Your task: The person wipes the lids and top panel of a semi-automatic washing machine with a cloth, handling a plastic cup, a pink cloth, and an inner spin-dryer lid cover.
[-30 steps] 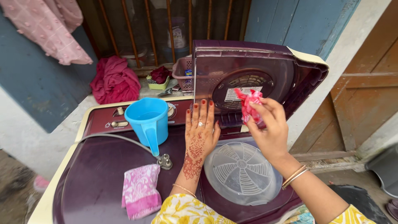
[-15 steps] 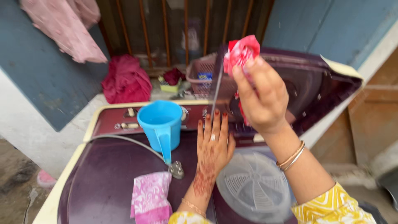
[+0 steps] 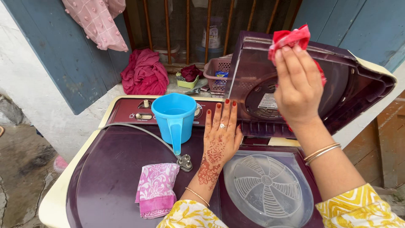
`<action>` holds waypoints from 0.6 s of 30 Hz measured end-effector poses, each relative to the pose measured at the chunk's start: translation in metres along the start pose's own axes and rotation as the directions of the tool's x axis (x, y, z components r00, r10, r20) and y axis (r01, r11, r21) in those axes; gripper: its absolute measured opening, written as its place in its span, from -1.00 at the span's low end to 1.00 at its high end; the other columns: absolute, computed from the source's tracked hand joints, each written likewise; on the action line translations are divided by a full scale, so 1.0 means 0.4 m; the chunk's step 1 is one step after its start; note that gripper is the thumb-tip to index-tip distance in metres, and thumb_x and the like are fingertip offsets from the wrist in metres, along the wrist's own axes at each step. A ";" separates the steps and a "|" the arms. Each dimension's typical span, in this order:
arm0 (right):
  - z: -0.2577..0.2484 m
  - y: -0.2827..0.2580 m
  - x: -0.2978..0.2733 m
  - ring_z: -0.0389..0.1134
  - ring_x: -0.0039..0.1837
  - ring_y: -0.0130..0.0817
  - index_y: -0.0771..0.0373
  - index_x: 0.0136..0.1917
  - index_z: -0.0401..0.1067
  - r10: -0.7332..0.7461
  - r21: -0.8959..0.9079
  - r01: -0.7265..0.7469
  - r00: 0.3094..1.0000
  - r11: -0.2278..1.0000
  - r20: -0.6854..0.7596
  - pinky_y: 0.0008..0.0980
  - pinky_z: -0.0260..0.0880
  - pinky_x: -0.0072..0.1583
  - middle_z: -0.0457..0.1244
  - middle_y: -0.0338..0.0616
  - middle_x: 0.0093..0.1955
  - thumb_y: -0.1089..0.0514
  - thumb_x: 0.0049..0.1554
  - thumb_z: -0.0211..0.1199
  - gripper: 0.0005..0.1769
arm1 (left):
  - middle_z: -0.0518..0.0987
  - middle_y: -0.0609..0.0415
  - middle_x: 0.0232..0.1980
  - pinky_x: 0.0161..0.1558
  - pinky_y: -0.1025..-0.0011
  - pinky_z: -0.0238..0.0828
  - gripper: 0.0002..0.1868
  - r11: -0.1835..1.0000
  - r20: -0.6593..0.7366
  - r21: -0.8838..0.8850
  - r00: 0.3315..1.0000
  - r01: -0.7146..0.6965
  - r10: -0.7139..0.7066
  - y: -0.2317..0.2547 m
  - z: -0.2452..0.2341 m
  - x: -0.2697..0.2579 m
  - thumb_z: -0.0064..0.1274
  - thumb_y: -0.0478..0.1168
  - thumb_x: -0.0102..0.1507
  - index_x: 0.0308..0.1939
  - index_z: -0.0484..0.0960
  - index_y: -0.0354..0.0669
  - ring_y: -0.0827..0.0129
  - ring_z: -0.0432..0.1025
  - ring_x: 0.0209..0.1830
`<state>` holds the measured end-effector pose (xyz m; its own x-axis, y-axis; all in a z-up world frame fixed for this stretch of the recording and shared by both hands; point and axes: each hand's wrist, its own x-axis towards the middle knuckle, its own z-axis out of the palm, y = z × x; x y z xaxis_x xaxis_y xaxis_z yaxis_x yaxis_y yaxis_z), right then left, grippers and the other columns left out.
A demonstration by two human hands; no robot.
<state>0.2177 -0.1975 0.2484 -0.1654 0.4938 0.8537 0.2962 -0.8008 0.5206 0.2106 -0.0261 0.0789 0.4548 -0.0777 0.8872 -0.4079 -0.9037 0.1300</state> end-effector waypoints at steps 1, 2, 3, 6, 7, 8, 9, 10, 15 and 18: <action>0.002 -0.008 0.008 0.34 0.46 -0.03 0.45 0.35 0.55 -0.014 0.022 0.014 1.000 1.000 0.000 -0.15 0.36 0.51 0.34 0.03 0.38 0.47 0.19 0.22 -0.54 | 0.07 -0.08 0.68 0.63 0.01 -0.28 -0.24 1.000 0.003 -0.001 1.000 -0.007 0.007 0.003 0.002 0.002 -0.05 -0.08 0.37 0.62 0.11 -0.20 0.10 -0.11 0.71; 0.010 -0.020 0.023 0.34 0.46 -0.04 0.45 0.35 0.55 -0.028 0.044 0.028 1.000 0.999 -0.001 -0.15 0.36 0.50 0.34 0.03 0.37 0.47 0.19 0.23 -0.55 | 0.07 -0.08 0.68 0.63 0.01 -0.28 -0.24 1.000 0.010 0.008 1.000 -0.012 0.012 0.002 0.001 0.001 -0.05 -0.08 0.37 0.62 0.11 -0.20 0.11 -0.11 0.71; 0.015 -0.033 0.040 0.34 0.45 -0.05 0.44 0.35 0.54 -0.045 0.064 0.045 0.999 0.997 -0.001 -0.15 0.36 0.50 0.34 0.02 0.36 0.47 0.19 0.23 -0.55 | 0.07 -0.07 0.68 0.63 0.02 -0.28 -0.23 1.000 0.015 0.016 1.000 -0.017 0.017 0.004 0.001 -0.001 -0.05 -0.09 0.36 0.62 0.10 -0.20 0.12 -0.11 0.70; 0.019 -0.069 0.084 0.35 0.44 -0.10 0.43 0.32 0.54 -0.093 0.152 0.090 0.996 0.984 0.010 -0.18 0.37 0.46 0.35 -0.01 0.36 0.43 0.19 0.26 -0.59 | 0.08 -0.06 0.67 0.62 0.02 -0.28 -0.21 0.999 0.035 0.025 0.999 -0.027 0.026 0.006 -0.001 -0.003 -0.04 -0.11 0.33 0.61 0.10 -0.20 0.14 -0.11 0.70; 0.013 -0.064 0.091 0.35 0.44 -0.11 0.43 0.32 0.54 -0.106 0.140 0.103 0.994 0.985 0.015 -0.19 0.36 0.46 0.35 -0.01 0.36 0.41 0.20 0.27 -0.59 | 0.08 -0.06 0.67 0.62 0.02 -0.28 -0.21 0.999 0.046 0.026 0.999 -0.029 0.028 0.006 -0.003 -0.007 -0.04 -0.12 0.31 0.61 0.10 -0.20 0.14 -0.11 0.70; 0.010 -0.057 0.095 0.35 0.44 -0.12 0.42 0.32 0.54 -0.119 0.128 0.116 0.993 0.985 0.020 -0.20 0.36 0.46 0.35 -0.01 0.36 0.40 0.21 0.27 -0.60 | 0.07 -0.07 0.68 0.62 0.02 -0.28 -0.20 0.999 0.048 0.021 0.999 -0.025 0.024 0.007 -0.005 -0.009 -0.05 -0.13 0.31 0.61 0.10 -0.21 0.13 -0.12 0.70; 0.008 -0.051 0.094 0.35 0.44 -0.13 0.42 0.32 0.54 -0.131 0.114 0.128 0.991 0.985 0.025 -0.20 0.36 0.46 0.36 -0.01 0.37 0.39 0.21 0.27 -0.60 | 0.06 -0.07 0.68 0.63 0.03 -0.28 -0.20 1.000 0.051 0.016 0.998 -0.023 0.022 0.006 -0.007 -0.009 -0.05 -0.14 0.31 0.61 0.10 -0.22 0.13 -0.12 0.71; 0.003 -0.040 0.085 0.35 0.44 -0.14 0.40 0.32 0.55 -0.114 0.093 0.110 0.993 0.990 0.042 -0.20 0.36 0.47 0.36 -0.02 0.36 0.40 0.21 0.28 -0.60 | 0.06 -0.08 0.68 0.63 0.03 -0.28 -0.20 1.000 0.053 0.011 0.998 -0.021 0.020 0.005 -0.008 -0.009 -0.06 -0.15 0.31 0.61 0.09 -0.23 0.13 -0.13 0.71; -0.053 0.082 -0.016 0.37 0.42 -0.10 0.39 0.28 0.58 -0.028 -0.003 0.029 0.992 1.000 0.121 -0.16 0.38 0.48 0.39 0.01 0.29 0.48 0.06 0.25 -0.50 | 0.02 -0.10 0.68 0.63 0.02 -0.30 -0.20 0.999 0.070 0.019 0.997 -0.027 0.025 0.005 -0.002 -0.008 -0.10 -0.19 0.29 0.61 0.06 -0.25 0.09 -0.15 0.71; -0.070 0.121 -0.060 0.36 0.42 -0.12 0.43 0.29 0.55 0.023 -0.029 -0.019 0.993 0.999 0.119 -0.26 0.39 0.46 0.38 0.00 0.31 0.52 0.12 0.25 -0.55 | 0.02 -0.10 0.68 0.62 0.02 -0.31 -0.20 0.999 0.084 0.020 0.996 -0.040 0.038 0.010 0.003 -0.007 -0.10 -0.19 0.29 0.62 0.06 -0.23 0.10 -0.16 0.71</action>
<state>0.2095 -0.2576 0.2532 -0.0456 0.5123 0.8576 0.2718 -0.8197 0.5041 0.2084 -0.0298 0.0763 0.5040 -0.1472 0.8511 -0.4101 -0.9080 0.0857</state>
